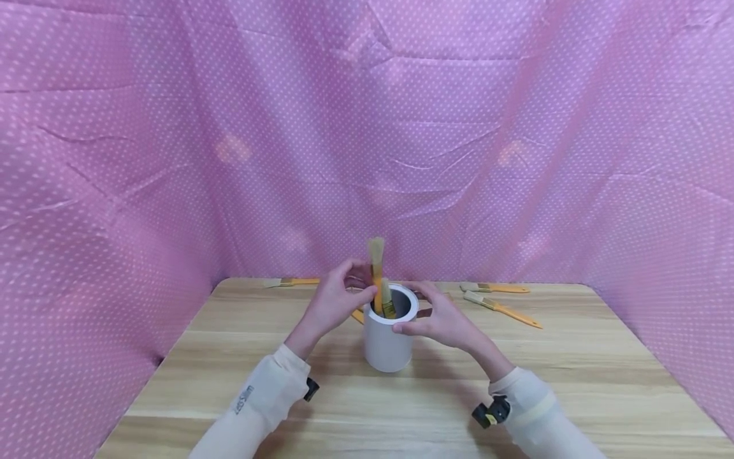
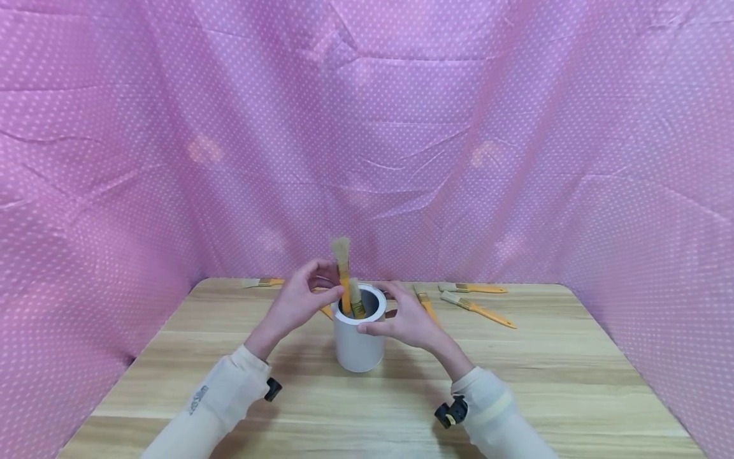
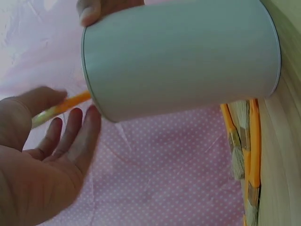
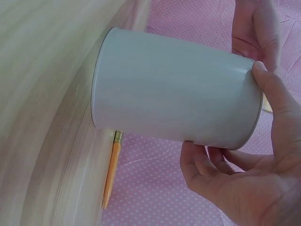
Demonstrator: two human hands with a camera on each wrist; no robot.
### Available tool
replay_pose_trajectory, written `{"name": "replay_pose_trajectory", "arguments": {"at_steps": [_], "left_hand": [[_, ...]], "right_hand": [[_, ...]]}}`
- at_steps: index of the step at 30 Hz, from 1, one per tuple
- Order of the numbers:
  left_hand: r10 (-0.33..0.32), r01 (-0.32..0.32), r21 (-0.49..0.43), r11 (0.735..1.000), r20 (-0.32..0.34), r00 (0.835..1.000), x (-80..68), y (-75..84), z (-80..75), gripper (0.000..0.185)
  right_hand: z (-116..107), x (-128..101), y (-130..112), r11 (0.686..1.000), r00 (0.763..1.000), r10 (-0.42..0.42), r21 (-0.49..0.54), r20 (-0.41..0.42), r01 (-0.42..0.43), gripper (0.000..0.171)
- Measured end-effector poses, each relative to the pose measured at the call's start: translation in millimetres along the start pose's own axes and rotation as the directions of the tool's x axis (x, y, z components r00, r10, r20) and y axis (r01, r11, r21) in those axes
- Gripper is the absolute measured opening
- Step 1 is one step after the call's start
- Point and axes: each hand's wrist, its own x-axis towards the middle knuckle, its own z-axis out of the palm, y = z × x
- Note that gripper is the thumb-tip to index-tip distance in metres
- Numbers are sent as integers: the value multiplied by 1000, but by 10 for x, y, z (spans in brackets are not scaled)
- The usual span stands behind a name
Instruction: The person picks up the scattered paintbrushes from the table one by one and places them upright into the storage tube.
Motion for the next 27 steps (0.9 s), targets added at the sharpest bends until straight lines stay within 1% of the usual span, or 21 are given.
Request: {"name": "replay_pose_trajectory", "arguments": {"at_steps": [3, 6, 10, 13, 18, 20, 23, 25, 27], "left_hand": [[-50, 51, 17, 999, -40, 998, 13, -41, -47, 43], [-103, 107, 47, 993, -88, 991, 37, -85, -93, 47], [-132, 142, 79, 987, -118, 984, 89, -166, -123, 47], [-155, 164, 75, 984, -119, 981, 115, -237, -121, 44], [-202, 209, 70, 975, -98, 975, 142, -389, -99, 39], [-192, 201, 92, 975, -93, 977, 149, -470, -91, 36], [-150, 160, 133, 978, -82, 985, 150, -600, -83, 31], [-139, 150, 157, 976, -75, 987, 146, -677, -78, 26], [-141, 148, 189, 971, -50, 989, 137, -748, -76, 21]], "right_hand": [[-2, -29, -118, 1000, 1000, 3, 8, 11, -4, 83], [-17, -74, -255, 1000, 1000, -3, 16, 16, 3, 81], [-44, -104, -312, 1000, 1000, -17, 26, 10, 17, 80], [-66, -66, -157, 1000, 1000, -8, 29, 7, 8, 81], [-125, -21, 105, 999, 999, 51, 4, -4, -51, 85], [-148, -20, 117, 998, 998, 66, -10, -5, -66, 85], [-173, -7, 129, 998, 998, 61, -21, -4, -61, 85], [-182, 1, 125, 998, 998, 59, -36, -5, -59, 86], [-186, 7, 119, 997, 998, 61, -37, -1, -61, 86]]}}
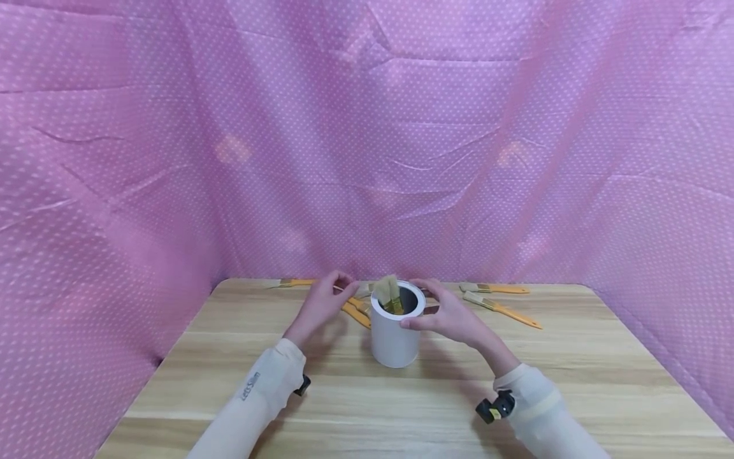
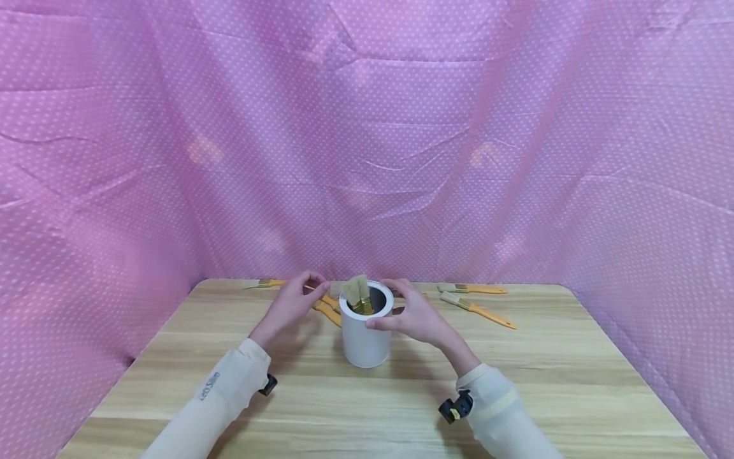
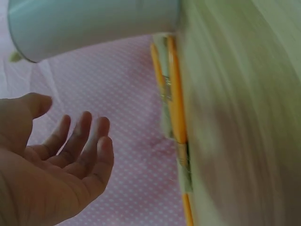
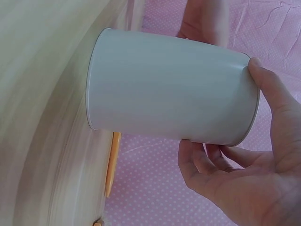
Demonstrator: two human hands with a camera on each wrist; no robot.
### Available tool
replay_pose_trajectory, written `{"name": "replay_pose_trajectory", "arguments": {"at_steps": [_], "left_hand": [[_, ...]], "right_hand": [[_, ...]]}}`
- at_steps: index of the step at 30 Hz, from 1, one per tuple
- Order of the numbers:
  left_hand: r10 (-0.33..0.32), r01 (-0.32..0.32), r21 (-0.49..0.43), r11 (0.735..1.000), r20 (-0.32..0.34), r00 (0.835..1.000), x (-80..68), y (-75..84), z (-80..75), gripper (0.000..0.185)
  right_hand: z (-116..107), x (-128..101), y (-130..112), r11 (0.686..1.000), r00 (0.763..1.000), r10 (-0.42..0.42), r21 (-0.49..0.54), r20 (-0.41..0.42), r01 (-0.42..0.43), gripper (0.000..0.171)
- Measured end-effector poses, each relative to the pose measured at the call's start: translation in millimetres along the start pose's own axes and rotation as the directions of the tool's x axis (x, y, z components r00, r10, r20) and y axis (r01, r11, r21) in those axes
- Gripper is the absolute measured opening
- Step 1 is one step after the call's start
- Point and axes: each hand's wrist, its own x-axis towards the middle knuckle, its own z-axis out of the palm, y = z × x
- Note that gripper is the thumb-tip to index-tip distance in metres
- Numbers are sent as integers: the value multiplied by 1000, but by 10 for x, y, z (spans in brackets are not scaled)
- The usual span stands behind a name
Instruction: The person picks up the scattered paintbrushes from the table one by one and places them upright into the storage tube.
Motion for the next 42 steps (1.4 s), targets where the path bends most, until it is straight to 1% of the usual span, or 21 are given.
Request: {"name": "replay_pose_trajectory", "arguments": {"at_steps": [3, 5, 7, 10, 12, 15, 17, 18, 20, 22, 26, 28, 29, 31, 32, 34, 35, 36, 38, 40, 42], "left_hand": [[-11, 5, 82, 997, 72, 997, -4, -86, 24, 19], [-4, -16, 147, 989, 137, 991, -15, -151, 35, 23], [-11, -32, 203, 979, 203, 979, -30, -212, 41, 30], [-21, -54, 247, 968, 292, 956, -61, -288, 53, 36], [-10, -95, 289, 953, 341, 940, -72, -326, 64, 36], [11, -162, 353, 922, 393, 920, -93, -351, 59, 35], [13, -191, 396, 898, 411, 912, -98, -354, 51, 34], [4, -191, 408, 893, 417, 909, -100, -350, 42, 35], [-33, -161, 421, 892, 417, 908, -107, -340, 24, 36], [-74, -117, 428, 896, 406, 911, -113, -333, -2, 35], [-140, -50, 447, 893, 383, 913, -116, -314, -71, 25], [-144, -47, 453, 890, 377, 915, -112, -318, -105, 22], [-146, -40, 454, 890, 367, 919, -114, -317, -121, 21], [-140, -33, 457, 889, 340, 930, -112, -324, -141, 23], [-126, -40, 462, 886, 324, 938, -104, -330, -143, 25], [-100, -52, 487, 872, 281, 955, -90, -338, -130, 28], [-97, -45, 500, 865, 255, 962, -82, -338, -116, 28], [-91, -44, 522, 852, 230, 969, -73, -338, -97, 29], [-100, -19, 560, 828, 181, 978, -61, -328, -55, 28], [-142, 36, 582, 812, 137, 980, -65, -308, -18, 26], [-196, 94, 591, 801, 110, 974, -77, -291, 17, 26]], "right_hand": [[-5, 0, -2, 1000, 1000, 2, 0, 2, -2, 87], [-3, 0, -16, 1000, 1000, -5, 9, 4, 5, 87], [2, -6, -54, 1000, 1000, -17, 12, 6, 16, 87], [0, -39, -172, 999, 999, -29, 29, 13, 28, 84], [-8, -74, -261, 999, 999, -35, 37, 15, 34, 83], [-10, -111, -354, 999, 999, -39, 30, 9, 38, 82], [-10, -122, -372, 999, 999, -40, 26, 5, 40, 82], [-10, -124, -371, 999, 999, -40, 23, 3, 40, 82], [-10, -122, -367, 999, 999, -34, 23, 2, 34, 83], [-9, -120, -355, 999, 999, -34, 26, 5, 33, 84], [-11, -126, -352, 999, 999, -34, 29, 7, 34, 84], [-14, -129, -358, 999, 999, -37, 33, 9, 37, 84], [-14, -132, -366, 999, 999, -37, 32, 9, 37, 84], [-16, -136, -382, 999, 999, -33, 26, 12, 33, 83], [-16, -135, -384, 999, 999, -30, 22, 14, 30, 83], [-15, -130, -363, 1000, 1000, -23, 16, 15, 23, 83], [-13, -121, -334, 1000, 1000, -21, 13, 15, 20, 84], [-9, -108, -296, 1000, 1000, -17, 9, 14, 17, 84], [0, -76, -201, 1000, 1000, -15, 5, 9, 15, 85], [7, -46, -110, 1000, 1000, -14, 4, 5, 14, 86], [10, -26, -45, 1000, 1000, -13, 3, 0, 13, 87]]}}
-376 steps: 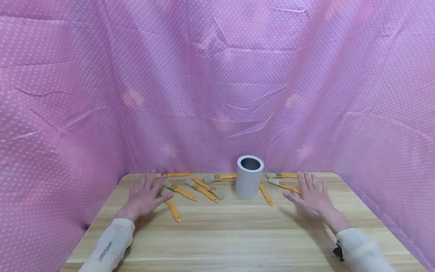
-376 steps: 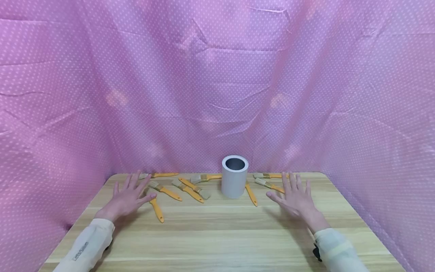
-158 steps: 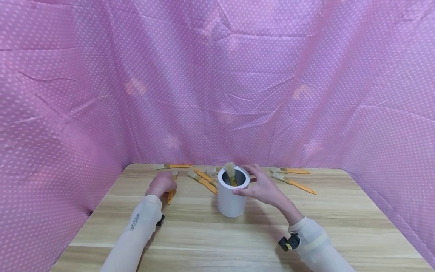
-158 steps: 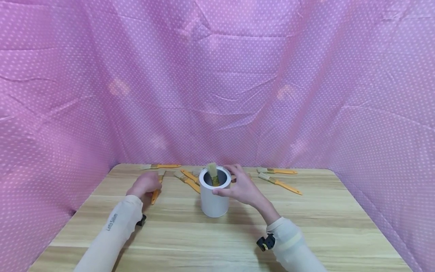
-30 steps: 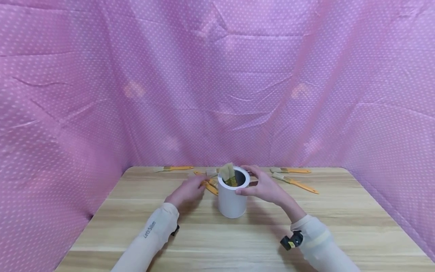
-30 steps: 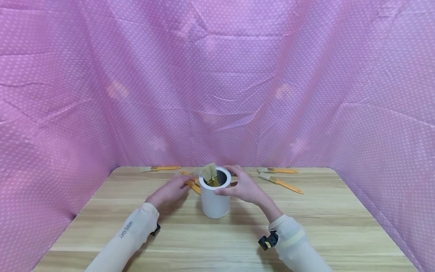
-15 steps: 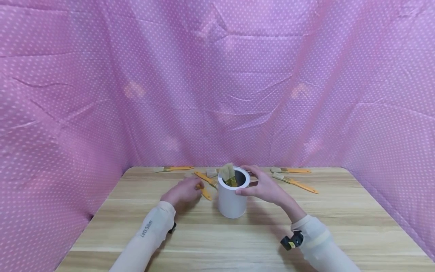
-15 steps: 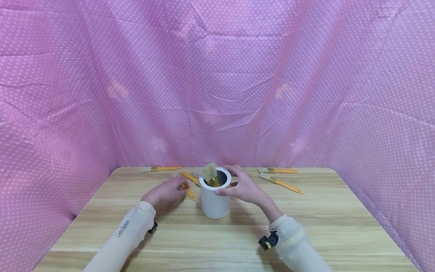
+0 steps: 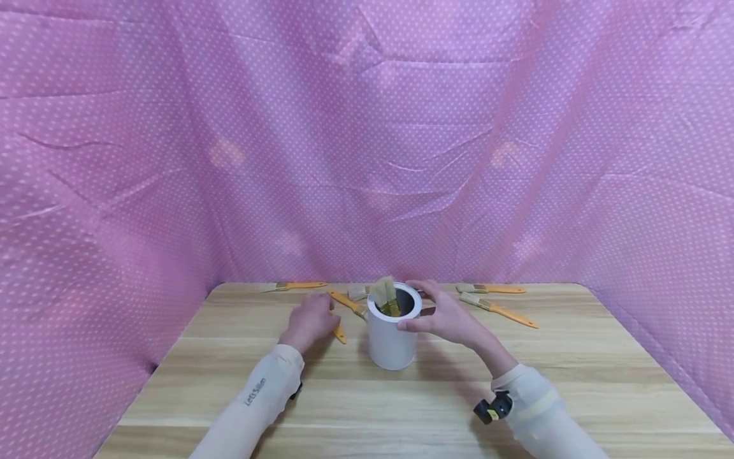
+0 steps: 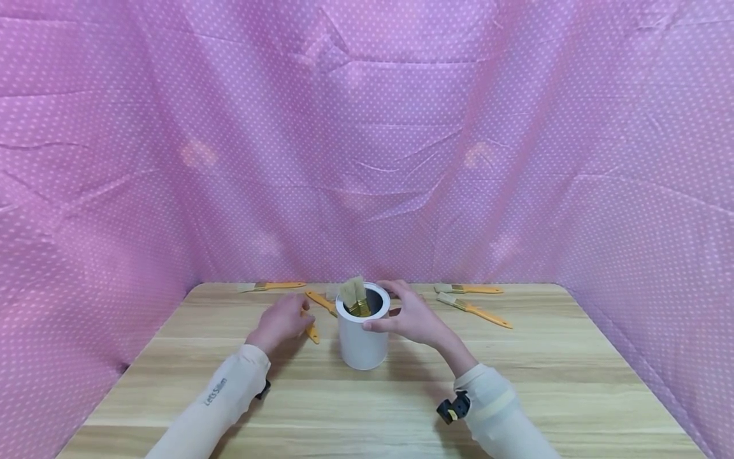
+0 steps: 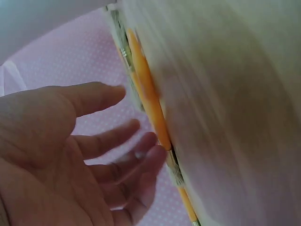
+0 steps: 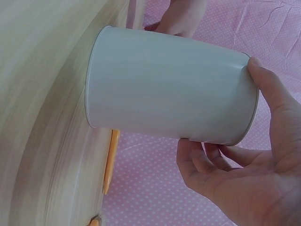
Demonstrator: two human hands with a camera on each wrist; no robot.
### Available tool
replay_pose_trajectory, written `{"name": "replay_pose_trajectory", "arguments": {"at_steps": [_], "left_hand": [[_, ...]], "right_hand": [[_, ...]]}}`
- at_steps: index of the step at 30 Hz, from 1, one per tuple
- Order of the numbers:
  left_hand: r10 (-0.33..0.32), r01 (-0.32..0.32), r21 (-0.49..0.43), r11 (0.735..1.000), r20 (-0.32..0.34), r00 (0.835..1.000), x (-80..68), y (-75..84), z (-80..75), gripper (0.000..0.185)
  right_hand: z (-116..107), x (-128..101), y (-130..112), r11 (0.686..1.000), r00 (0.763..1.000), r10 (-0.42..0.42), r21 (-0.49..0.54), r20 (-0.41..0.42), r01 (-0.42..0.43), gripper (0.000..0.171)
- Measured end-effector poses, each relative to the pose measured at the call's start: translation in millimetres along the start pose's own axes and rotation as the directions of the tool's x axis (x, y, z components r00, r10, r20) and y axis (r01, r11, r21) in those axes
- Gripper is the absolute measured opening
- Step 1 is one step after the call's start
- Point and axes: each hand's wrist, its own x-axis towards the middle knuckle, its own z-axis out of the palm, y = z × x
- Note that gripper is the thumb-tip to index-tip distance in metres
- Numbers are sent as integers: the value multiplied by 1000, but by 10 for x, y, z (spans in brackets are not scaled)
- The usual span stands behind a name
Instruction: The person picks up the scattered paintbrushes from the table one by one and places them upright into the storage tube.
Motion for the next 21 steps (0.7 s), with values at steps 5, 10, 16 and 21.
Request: {"name": "replay_pose_trajectory", "arguments": {"at_steps": [5, 10, 16, 21], "left_hand": [[-101, 102, -21, 995, 45, 994, -33, 10, 12, 25], [-150, 150, -10, 989, 57, 987, -53, -66, -12, 34], [-194, 194, 0, 981, 51, 980, -33, -163, -72, 37], [-225, 227, -23, 974, 83, 971, 13, -236, -119, 28]], "right_hand": [[-5, 10, 57, 1000, 1000, -12, -3, -7, 12, 86], [10, -11, 63, 1000, 1000, 8, -19, -13, -8, 87], [-6, -8, 47, 1000, 1000, 3, 2, -3, -3, 88], [-10, 13, 34, 1000, 1000, -22, 7, -3, 22, 89]]}}
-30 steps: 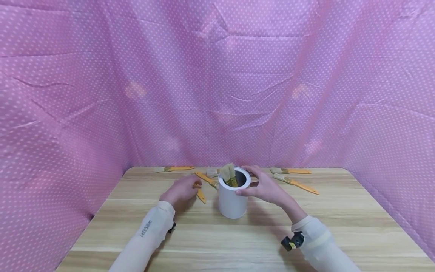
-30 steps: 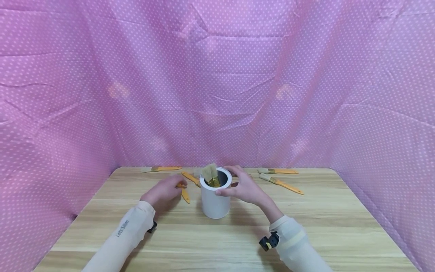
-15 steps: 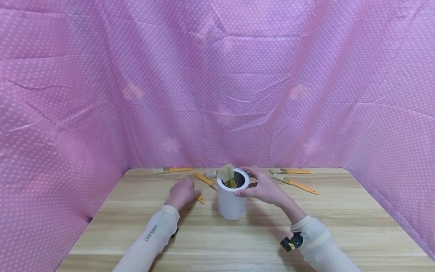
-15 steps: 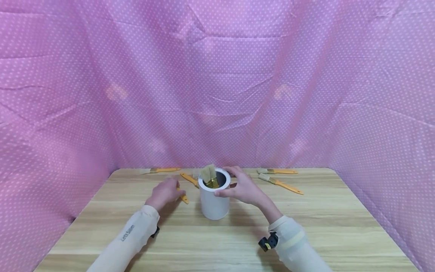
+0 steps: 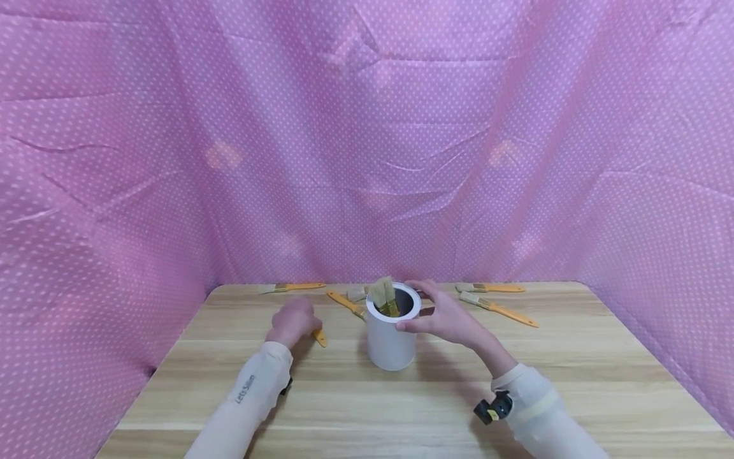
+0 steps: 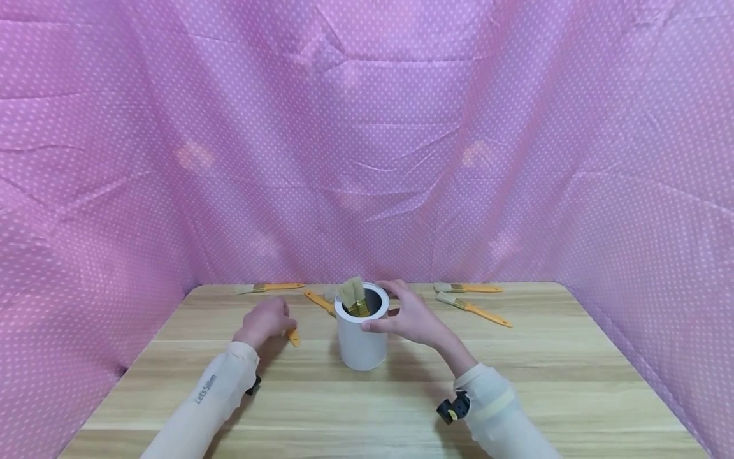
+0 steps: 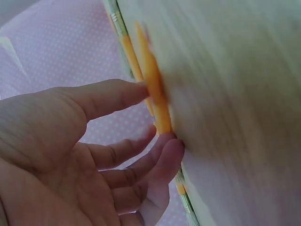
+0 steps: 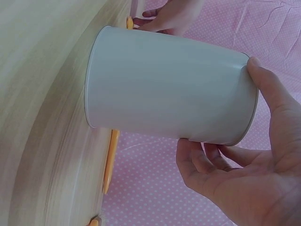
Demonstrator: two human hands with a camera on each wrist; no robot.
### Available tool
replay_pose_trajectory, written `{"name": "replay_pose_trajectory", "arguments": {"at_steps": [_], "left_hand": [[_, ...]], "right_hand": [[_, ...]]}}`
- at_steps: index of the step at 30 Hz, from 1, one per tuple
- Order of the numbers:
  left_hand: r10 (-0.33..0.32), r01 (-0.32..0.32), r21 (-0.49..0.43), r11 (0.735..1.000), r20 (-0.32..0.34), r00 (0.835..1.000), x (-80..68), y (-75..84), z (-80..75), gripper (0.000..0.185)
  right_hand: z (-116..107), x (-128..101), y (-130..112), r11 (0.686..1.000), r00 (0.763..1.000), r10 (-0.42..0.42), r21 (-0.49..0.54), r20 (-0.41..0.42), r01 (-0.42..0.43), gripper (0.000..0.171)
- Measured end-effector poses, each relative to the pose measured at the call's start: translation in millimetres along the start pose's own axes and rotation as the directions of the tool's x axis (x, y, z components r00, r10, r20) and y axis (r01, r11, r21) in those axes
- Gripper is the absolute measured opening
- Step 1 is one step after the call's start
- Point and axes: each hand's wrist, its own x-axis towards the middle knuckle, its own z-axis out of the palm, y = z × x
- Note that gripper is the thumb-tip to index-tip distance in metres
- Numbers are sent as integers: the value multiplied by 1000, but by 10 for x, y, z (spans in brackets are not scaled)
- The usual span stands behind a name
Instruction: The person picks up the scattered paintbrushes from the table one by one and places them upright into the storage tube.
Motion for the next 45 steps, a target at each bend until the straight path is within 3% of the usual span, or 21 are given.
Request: {"name": "replay_pose_trajectory", "arguments": {"at_steps": [7, 13, 15, 19, 23, 27, 31, 35, 38, 41, 45], "left_hand": [[22, -20, -67, 998, 23, 1000, -5, -62, -81, 17], [56, -53, -100, 994, 25, 998, -4, -131, -84, 66], [47, -44, -84, 995, 32, 998, 6, -142, -87, 57], [11, -5, -96, 995, 64, 998, 31, -143, -99, 20], [25, -9, -164, 986, 96, 995, 50, -135, -122, 22], [60, -28, -243, 970, 127, 990, 37, -103, -168, 12], [79, -30, -336, 941, 132, 988, 9, -70, -204, 27], [102, -47, -420, 907, 109, 989, -32, -41, -233, 32], [93, -16, -553, 833, 111, 990, -80, -8, -262, 26], [65, 48, -686, 726, 138, 988, -128, 31, -307, 22], [140, -45, -663, 747, 91, 986, -125, 106, -402, 30]], "right_hand": [[4, 9, 2, 1000, 1000, -2, -1, 9, 2, 89], [8, 20, 26, 1000, 1000, -18, 9, 11, 18, 86], [7, 20, 31, 1000, 1000, -19, 10, 11, 19, 86], [9, 12, 21, 1000, 1000, -13, 13, 10, 13, 85], [9, 3, 20, 1000, 1000, -9, 13, 10, 9, 86], [5, 3, 29, 1000, 1000, -7, 6, 11, 7, 86], [1, -1, 15, 1000, 1000, -1, -9, 15, 1, 86], [-1, -5, 8, 1000, 1000, -2, -14, 18, 2, 86], [-5, -6, 10, 1000, 1000, 2, -15, 16, -2, 86], [-9, -7, 17, 1000, 1000, 6, -11, 17, -6, 85], [-10, -8, 17, 1000, 1000, 10, -2, 23, -10, 86]]}}
